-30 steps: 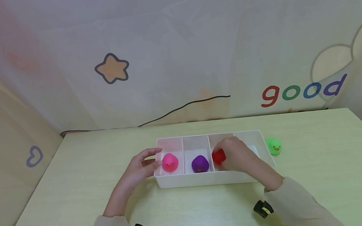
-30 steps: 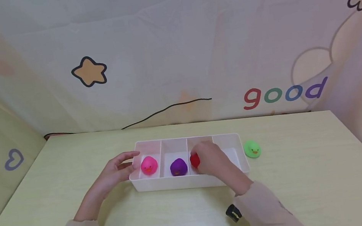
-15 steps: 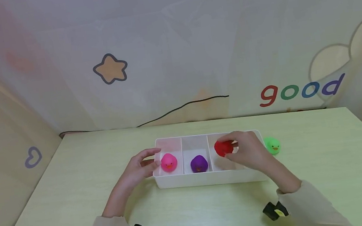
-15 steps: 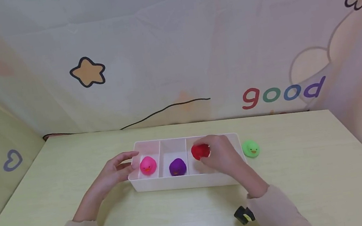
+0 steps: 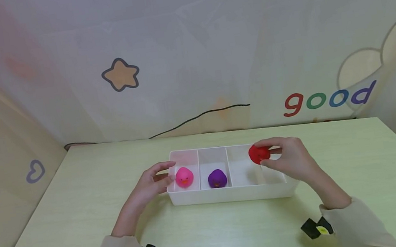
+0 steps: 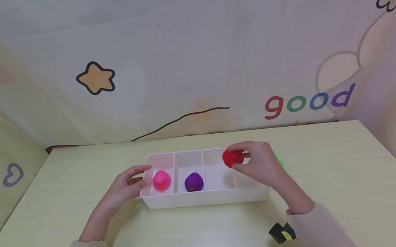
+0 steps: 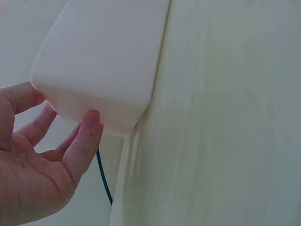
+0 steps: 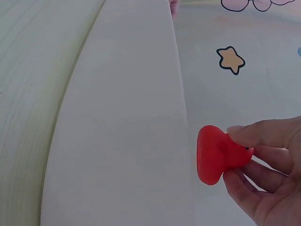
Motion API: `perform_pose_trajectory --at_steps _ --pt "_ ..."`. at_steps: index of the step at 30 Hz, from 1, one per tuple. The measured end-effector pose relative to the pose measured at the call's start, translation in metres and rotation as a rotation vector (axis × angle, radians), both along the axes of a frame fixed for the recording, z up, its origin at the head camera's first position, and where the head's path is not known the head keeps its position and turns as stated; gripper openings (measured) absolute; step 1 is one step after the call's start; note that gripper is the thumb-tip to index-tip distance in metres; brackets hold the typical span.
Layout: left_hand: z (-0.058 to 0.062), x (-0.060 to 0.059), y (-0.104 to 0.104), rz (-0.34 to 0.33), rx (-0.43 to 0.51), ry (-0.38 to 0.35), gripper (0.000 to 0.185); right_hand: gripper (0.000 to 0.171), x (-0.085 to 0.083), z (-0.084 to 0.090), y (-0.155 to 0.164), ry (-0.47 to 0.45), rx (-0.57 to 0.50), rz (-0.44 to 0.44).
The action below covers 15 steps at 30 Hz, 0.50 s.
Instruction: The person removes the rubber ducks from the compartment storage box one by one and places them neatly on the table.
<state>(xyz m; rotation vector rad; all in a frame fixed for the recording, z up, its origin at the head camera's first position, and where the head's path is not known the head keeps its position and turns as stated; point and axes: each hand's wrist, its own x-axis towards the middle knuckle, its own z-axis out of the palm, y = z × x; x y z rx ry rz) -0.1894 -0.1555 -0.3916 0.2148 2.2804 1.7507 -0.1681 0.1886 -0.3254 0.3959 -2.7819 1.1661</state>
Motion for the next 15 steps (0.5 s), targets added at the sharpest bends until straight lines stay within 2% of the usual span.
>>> perform_pose_trajectory --at_steps 4,15 --pt "0.0 0.0 0.0 0.004 -0.007 -0.004 0.043 0.038 0.001 0.002 0.009 -0.022 -0.014 -0.045" --pt "0.0 0.0 -0.001 -0.008 0.0 0.004 0.043 0.041 0.001 0.004 0.044 0.019 -0.037 -0.129"
